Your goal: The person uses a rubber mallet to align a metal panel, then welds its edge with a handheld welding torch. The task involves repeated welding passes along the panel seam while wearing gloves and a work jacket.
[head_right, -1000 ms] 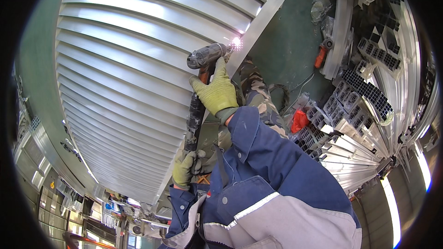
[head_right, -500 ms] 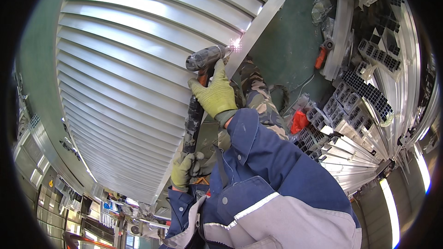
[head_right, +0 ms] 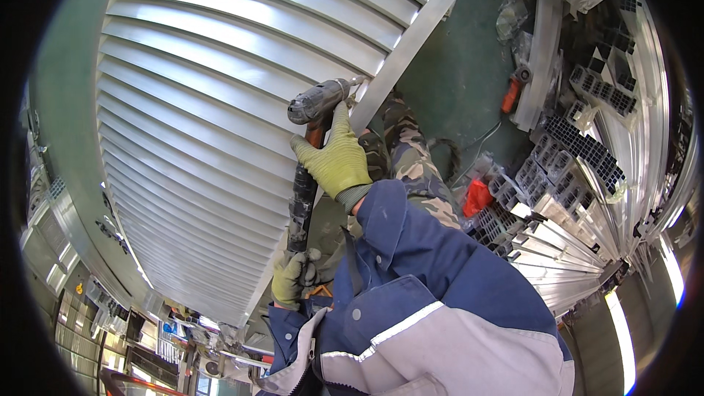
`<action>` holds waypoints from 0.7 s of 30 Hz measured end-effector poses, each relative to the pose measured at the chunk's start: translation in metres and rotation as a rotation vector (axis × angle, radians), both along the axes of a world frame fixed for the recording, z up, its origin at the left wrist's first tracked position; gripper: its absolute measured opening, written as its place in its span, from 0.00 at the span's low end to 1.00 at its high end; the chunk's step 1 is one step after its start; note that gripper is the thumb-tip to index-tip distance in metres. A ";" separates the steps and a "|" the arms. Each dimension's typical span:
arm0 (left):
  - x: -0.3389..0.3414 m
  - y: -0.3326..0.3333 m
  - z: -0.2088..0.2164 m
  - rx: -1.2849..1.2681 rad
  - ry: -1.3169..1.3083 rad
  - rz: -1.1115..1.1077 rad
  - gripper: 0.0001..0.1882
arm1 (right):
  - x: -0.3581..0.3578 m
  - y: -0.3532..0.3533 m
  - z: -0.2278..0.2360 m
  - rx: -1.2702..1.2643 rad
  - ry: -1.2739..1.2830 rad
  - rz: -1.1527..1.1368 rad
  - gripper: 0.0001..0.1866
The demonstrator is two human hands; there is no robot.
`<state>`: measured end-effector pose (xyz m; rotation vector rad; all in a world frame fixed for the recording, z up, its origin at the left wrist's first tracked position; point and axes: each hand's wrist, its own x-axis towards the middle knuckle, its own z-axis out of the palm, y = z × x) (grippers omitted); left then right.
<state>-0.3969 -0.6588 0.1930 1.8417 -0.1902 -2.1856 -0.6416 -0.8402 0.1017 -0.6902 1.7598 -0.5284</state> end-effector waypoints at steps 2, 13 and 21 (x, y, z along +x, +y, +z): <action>0.001 0.004 0.002 -0.006 0.006 0.026 0.25 | 0.003 0.002 -0.001 -0.009 0.015 0.031 0.64; -0.008 0.004 0.007 0.016 -0.038 0.041 0.27 | 0.000 0.000 -0.011 0.109 -0.033 0.078 0.63; -0.003 0.007 0.003 0.020 -0.043 0.043 0.27 | -0.001 0.001 -0.011 0.094 -0.054 0.062 0.67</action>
